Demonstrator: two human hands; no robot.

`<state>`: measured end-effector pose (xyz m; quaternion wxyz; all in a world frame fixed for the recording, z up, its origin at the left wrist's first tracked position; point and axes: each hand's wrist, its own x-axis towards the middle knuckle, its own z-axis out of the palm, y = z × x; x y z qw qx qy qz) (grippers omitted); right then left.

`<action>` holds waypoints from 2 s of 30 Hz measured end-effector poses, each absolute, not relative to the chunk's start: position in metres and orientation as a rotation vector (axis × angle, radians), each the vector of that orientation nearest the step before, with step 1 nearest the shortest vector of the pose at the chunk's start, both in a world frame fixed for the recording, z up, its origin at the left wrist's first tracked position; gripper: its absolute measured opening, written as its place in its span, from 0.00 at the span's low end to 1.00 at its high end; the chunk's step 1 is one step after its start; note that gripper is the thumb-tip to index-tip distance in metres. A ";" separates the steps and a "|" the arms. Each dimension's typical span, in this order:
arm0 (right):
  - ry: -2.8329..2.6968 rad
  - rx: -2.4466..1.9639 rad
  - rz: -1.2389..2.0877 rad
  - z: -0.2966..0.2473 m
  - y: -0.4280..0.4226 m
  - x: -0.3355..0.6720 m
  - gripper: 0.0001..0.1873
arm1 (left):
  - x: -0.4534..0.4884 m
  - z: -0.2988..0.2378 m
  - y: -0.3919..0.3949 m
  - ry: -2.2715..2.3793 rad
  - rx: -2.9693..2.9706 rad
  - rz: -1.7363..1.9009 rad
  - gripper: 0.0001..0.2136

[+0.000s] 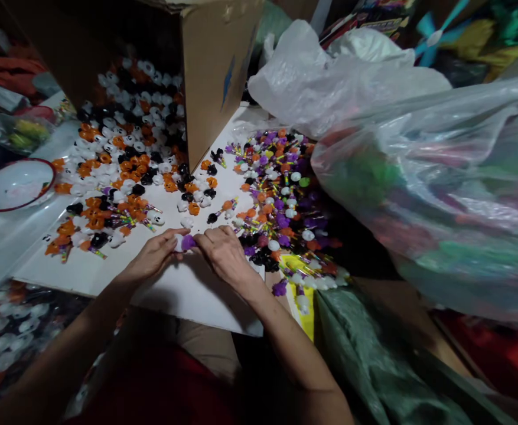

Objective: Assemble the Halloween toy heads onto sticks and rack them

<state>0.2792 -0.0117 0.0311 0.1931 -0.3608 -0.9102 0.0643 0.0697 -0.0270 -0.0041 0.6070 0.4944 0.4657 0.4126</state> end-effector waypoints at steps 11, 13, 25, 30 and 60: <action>-1.625 -0.747 2.089 -0.029 -0.043 0.258 0.36 | 0.060 0.012 -0.066 0.879 2.779 0.324 0.18; -1.855 -0.934 1.894 -0.025 -0.032 0.254 0.33 | 0.040 0.006 -0.056 0.944 2.841 0.265 0.17; -2.807 -1.346 -0.029 -0.051 0.114 0.279 0.12 | 0.016 -0.012 0.176 1.919 1.739 0.773 0.06; -2.538 -1.334 0.317 -0.042 0.097 0.285 0.09 | 0.041 -0.039 0.183 1.703 1.379 1.034 0.10; -1.880 -1.396 0.799 -0.014 -0.038 0.268 0.16 | 0.114 -0.030 -0.017 0.954 0.562 1.344 0.16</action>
